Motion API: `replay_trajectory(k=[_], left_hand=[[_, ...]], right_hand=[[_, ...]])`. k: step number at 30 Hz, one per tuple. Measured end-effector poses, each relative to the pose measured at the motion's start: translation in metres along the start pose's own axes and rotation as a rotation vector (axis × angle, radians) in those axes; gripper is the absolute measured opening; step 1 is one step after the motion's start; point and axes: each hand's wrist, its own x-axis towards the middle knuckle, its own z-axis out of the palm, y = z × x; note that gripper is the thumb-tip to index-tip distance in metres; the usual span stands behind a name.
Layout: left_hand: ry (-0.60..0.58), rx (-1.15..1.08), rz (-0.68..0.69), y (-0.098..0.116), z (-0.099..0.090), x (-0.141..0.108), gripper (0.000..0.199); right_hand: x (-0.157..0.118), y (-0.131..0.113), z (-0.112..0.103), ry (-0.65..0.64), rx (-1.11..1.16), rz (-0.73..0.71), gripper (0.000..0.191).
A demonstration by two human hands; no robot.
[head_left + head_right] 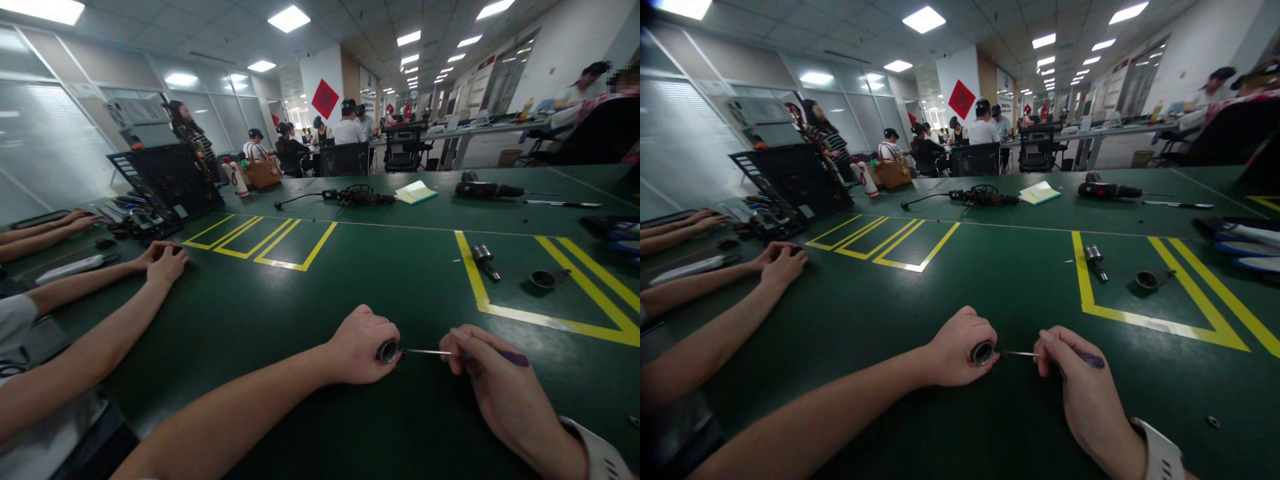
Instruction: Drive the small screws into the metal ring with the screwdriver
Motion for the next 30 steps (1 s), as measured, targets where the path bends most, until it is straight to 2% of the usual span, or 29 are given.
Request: replay_trajectory(k=[3, 7, 10, 14, 16, 19, 24, 27, 30], left_hand=[[0.093, 0.072, -0.034, 0.002, 0.000, -0.001, 0.023], [0.249, 0.118, -0.169, 0.006, -0.002, -0.003, 0.039], [0.326, -0.014, -0.308, 0.004, -0.005, -0.006, 0.044], [0.517, -0.192, -0.458, -0.006, -0.006, -0.006, 0.033], [0.599, -0.286, -0.510, -0.012, -0.005, -0.005, 0.028], [0.625, -0.540, -0.594, -0.017, -0.002, -0.002, 0.034], [0.592, -1.063, -0.678, -0.012, 0.004, 0.001, 0.046], [0.615, -1.279, -0.689, -0.008, 0.004, 0.003, 0.049], [0.628, -1.389, -0.648, -0.008, 0.005, 0.004, 0.053]], right_hand=[[0.001, 0.000, 0.000, 0.019, 0.007, -0.004, 0.033], [0.000, 0.001, -0.002, 0.035, -0.016, 0.000, 0.031], [0.001, 0.001, -0.003, 0.058, -0.037, -0.012, 0.031], [0.003, 0.000, -0.003, 0.059, -0.072, -0.020, 0.033], [0.003, -0.001, -0.001, 0.032, -0.113, -0.021, 0.028], [0.000, -0.001, 0.002, -0.092, -0.284, -0.086, 0.025], [-0.005, 0.007, 0.005, -0.312, -0.580, -0.409, 0.012], [-0.006, 0.011, 0.004, -0.390, -0.719, -0.528, 0.022], [-0.007, 0.008, 0.002, -0.440, -0.837, -0.545, 0.029]])
